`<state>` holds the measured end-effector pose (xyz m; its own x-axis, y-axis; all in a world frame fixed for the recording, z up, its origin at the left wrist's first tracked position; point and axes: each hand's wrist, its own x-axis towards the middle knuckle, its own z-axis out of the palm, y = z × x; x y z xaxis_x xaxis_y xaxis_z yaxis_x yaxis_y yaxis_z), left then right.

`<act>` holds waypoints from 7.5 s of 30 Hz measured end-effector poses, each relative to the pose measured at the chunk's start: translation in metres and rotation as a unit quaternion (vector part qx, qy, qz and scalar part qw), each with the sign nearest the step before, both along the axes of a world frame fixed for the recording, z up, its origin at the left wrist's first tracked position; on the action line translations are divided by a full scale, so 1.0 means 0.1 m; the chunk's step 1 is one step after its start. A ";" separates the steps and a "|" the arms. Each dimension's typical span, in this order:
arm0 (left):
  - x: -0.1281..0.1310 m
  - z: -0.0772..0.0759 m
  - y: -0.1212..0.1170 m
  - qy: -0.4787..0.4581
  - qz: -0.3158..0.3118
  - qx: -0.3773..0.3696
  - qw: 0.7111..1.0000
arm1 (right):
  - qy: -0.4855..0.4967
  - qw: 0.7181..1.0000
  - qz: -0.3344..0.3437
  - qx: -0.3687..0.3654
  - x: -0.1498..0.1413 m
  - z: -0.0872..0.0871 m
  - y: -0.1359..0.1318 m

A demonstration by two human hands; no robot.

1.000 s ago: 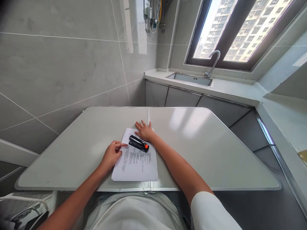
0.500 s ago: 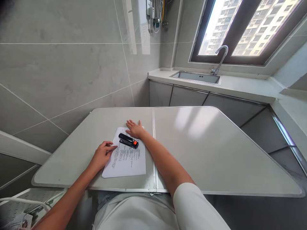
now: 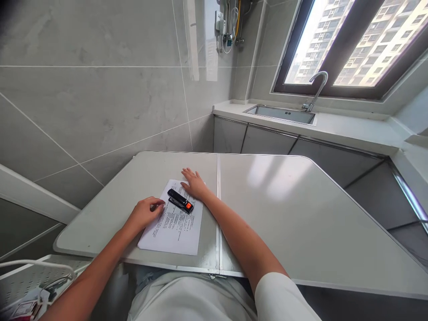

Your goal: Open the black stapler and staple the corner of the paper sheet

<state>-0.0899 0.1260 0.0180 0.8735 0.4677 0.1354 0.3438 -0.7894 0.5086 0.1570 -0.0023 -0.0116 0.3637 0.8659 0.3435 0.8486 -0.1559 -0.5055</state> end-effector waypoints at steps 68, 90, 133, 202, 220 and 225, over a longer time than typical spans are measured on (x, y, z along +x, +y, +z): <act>0.95 -0.33 0.75 -0.127 0.038 -0.051 0.990 | 0.113 0.993 0.033 -0.030 -0.70 0.22 -1.32; 0.89 -0.29 0.61 -0.079 0.021 -0.051 0.995 | 0.045 0.998 -0.037 -0.035 -0.84 0.14 -1.04; 1.00 -0.36 0.42 -0.099 -0.142 0.010 0.985 | 0.015 0.998 -0.036 -0.051 -0.68 -0.04 -1.35; 1.05 -0.47 -0.11 -0.144 -0.178 -0.558 0.798 | 0.081 0.983 -0.146 -0.071 -0.40 0.06 -1.90; 1.01 -0.15 -0.55 -0.034 -0.309 -0.025 0.950 | 0.001 0.987 -0.153 -0.043 -0.28 0.07 -2.20; 1.05 -0.15 -0.73 -0.029 -0.328 -0.042 0.943 | 0.002 0.984 -0.167 -0.056 -0.18 0.08 -2.25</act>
<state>0.0149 0.0532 0.0030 0.9712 -0.1586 0.1775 -0.2336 -0.7784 0.5826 0.1389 -0.2270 -0.0039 0.6362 0.7295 0.2510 0.7381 -0.4808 -0.4734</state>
